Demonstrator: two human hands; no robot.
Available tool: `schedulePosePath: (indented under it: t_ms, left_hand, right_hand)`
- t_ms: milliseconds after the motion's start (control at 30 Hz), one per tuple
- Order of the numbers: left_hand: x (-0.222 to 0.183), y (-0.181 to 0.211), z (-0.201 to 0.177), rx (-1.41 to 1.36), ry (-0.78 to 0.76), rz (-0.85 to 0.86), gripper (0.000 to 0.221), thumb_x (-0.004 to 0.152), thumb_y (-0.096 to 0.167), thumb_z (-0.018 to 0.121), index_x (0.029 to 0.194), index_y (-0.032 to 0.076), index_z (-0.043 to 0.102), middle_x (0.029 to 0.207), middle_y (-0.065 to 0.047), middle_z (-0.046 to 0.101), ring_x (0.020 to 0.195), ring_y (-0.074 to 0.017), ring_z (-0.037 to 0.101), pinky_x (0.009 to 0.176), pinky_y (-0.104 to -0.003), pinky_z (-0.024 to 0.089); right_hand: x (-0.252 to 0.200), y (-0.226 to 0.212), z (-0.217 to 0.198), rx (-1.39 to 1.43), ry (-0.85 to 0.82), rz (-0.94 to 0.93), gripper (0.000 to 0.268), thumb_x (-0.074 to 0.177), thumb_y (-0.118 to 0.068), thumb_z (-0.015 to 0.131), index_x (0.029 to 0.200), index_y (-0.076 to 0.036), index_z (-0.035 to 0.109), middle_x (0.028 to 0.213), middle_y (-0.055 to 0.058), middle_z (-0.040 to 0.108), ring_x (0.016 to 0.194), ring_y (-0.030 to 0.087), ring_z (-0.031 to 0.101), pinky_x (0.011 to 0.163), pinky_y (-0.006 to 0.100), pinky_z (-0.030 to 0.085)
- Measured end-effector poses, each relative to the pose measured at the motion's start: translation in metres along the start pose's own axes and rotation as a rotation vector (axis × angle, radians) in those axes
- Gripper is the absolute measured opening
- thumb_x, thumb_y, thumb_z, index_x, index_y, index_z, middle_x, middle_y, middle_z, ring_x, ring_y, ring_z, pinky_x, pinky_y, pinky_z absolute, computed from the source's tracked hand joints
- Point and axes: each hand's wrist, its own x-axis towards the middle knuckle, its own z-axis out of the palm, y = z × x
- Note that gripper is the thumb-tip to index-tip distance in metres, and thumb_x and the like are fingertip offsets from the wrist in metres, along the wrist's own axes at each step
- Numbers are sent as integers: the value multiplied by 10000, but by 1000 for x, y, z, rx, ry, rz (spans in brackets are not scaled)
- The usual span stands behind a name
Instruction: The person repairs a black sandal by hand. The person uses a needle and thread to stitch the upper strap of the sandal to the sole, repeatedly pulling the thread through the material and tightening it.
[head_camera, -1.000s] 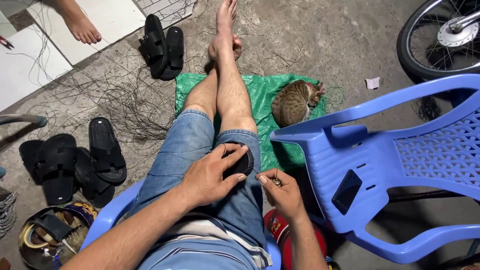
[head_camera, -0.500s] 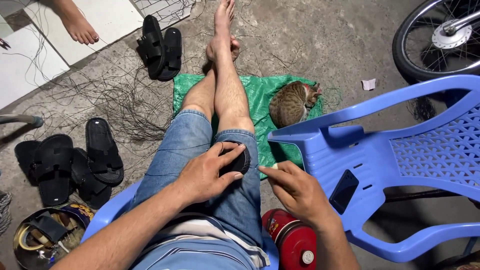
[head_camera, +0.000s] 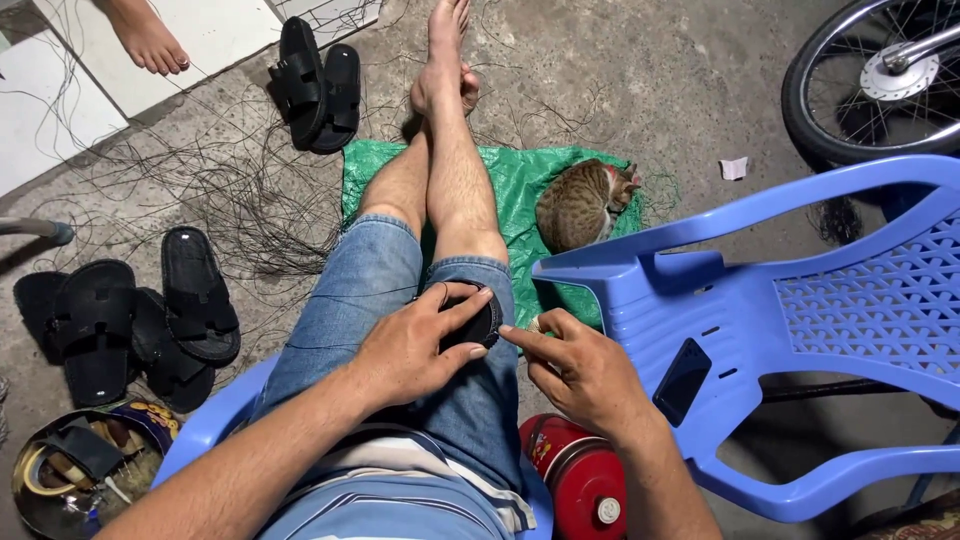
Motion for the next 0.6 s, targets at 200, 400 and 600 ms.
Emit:
schedulePosePath:
  t_ms: [200,400,600]
  left_hand:
    - [3,0,2,9,-4,11,528,800,333,612,1275,134,492,1231,-105,483,1028,-404,556,824,-503,485]
    - [14,-5,23,82,-15,-39,568,773,394,629,1291,217,480,1230,-71,439,993,-410,567,788,-522,493]
    - [17,-7,27,77,-9,-16,567,771,355,646,1290,188,487,1203,-112,429,950,-453,565,739,-560,492]
  right_hand:
    - [-1,-8,-4,-147,-36,29,349,750,-148,555,1042,-307,663,831,16,572,682,301,622,605,417,514]
    - [-6,5,4,-106,14,113,324,707,-150,593,984,-280,700,817,28,593,708,309,626,619,420,503]
    - [-14,51,33,111,144,49,374,676,-95,614,991,-269,717,804,0,595,719,231,627,645,339,513]
